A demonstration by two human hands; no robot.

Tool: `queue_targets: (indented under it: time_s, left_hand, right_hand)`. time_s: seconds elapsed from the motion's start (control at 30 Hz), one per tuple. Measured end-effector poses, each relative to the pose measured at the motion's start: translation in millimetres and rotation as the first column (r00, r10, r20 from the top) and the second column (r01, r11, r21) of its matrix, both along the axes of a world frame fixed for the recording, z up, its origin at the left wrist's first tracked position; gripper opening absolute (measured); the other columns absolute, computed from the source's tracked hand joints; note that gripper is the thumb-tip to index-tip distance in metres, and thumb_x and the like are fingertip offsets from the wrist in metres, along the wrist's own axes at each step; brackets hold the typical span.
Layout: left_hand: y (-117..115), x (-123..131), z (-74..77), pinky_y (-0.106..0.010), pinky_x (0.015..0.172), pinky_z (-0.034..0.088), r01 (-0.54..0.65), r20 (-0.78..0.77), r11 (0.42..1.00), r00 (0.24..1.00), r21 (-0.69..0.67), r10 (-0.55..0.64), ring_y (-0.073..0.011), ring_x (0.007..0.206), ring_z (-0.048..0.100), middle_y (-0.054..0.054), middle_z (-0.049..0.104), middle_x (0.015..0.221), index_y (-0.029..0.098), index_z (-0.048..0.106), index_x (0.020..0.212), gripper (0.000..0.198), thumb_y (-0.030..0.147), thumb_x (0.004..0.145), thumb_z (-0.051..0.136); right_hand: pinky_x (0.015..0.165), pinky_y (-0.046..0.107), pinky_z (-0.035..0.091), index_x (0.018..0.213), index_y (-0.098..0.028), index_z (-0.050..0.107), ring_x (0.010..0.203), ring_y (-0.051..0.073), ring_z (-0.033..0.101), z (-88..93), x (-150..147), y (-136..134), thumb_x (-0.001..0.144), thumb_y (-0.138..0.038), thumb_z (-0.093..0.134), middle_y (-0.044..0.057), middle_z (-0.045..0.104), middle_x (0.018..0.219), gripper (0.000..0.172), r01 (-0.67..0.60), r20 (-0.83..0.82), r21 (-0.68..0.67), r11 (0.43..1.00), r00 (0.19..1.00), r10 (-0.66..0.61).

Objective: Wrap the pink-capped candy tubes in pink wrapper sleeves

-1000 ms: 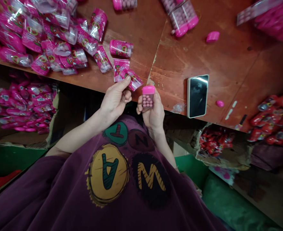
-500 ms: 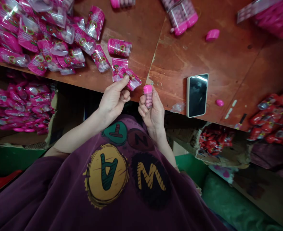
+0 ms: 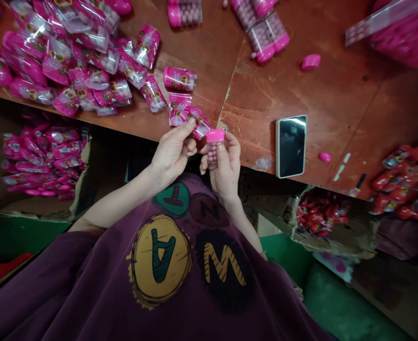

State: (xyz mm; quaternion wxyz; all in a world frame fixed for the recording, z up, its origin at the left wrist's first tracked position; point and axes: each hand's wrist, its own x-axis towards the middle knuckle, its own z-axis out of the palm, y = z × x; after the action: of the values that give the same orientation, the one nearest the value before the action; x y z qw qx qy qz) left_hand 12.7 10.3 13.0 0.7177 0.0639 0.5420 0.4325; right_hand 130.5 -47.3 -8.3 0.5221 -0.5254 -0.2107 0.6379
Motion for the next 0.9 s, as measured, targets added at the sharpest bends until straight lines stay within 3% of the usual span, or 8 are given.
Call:
queue_targets:
  time_s: [0.33, 0.5, 0.63, 0.77, 0.9]
  left_hand:
    - [-4, 1, -4.7, -0.02, 0.045, 0.037, -0.002, -0.007, 1.0, 1.0, 0.032, 0.002, -0.0044, 0.041, 0.045, 0.007, 0.048, 0.048, 0.02, 0.053, 0.064, 0.046, 0.043, 0.093, 0.082]
    - [-6, 2, -3.8, -0.019, 0.043, 0.033, 0.005, -0.029, 0.999, 1.0, 0.041, -0.004, -0.0028, 0.04, 0.043, 0.008, 0.049, 0.051, 0.019, 0.053, 0.067, 0.046, 0.043, 0.093, 0.082]
    - [-9, 4, -5.0, -0.019, 0.043, 0.032, 0.042, -0.014, 0.998, 0.999, 0.056, -0.041, -0.0029, 0.041, 0.043, 0.008, 0.05, 0.051, 0.019, 0.053, 0.069, 0.046, 0.045, 0.094, 0.08]
    - [-10, 5, -5.7, -0.019, 0.042, 0.028, 0.069, -0.002, 0.995, 0.998, 0.078, -0.069, -0.0033, 0.039, 0.04, 0.008, 0.047, 0.046, 0.019, 0.053, 0.068, 0.046, 0.045, 0.096, 0.078]
    - [-11, 4, -2.2, -0.02, 0.043, 0.028, 0.184, 0.012, 0.978, 0.982, 0.1, -0.187, -0.0038, 0.04, 0.042, 0.007, 0.049, 0.047, 0.018, 0.056, 0.069, 0.046, 0.05, 0.095, 0.078]
  right_hand:
    - [0.046, 0.023, 0.042, 0.127, -0.038, 0.051, 0.055, 0.009, 0.049, 4.3, -2, -10, 0.095, -0.064, 0.067, -0.002, 0.065, 0.093, 0.044, -0.037, 0.122, 0.022, 0.999, 0.992, 0.034]
    - [0.045, 0.022, 0.043, 0.13, -0.039, 0.047, 0.055, 0.008, 0.049, -6.6, -2, -8, 0.1, -0.062, 0.061, -0.002, 0.064, 0.093, 0.041, 0.019, 0.188, 0.14, 0.99, 0.981, -0.045]
    - [0.046, 0.022, 0.043, 0.134, -0.037, 0.044, 0.058, 0.009, 0.052, -16.5, -3, -8, 0.102, -0.063, 0.058, -0.001, 0.064, 0.098, 0.043, -0.028, 0.27, 0.205, 0.978, 0.962, -0.029]
    - [0.046, 0.022, 0.044, 0.133, -0.036, 0.045, 0.059, 0.009, 0.052, -16.6, -3, -11, 0.102, -0.063, 0.059, -0.001, 0.063, 0.097, 0.043, -0.084, 0.283, 0.183, 0.979, 0.959, 0.029]
    - [0.051, 0.023, 0.048, 0.13, -0.034, 0.049, 0.067, 0.012, 0.057, -14.2, 0, -9, 0.098, -0.065, 0.064, 0.0, 0.063, 0.094, 0.047, -0.065, 0.251, 0.131, 0.989, 0.968, 0.03]
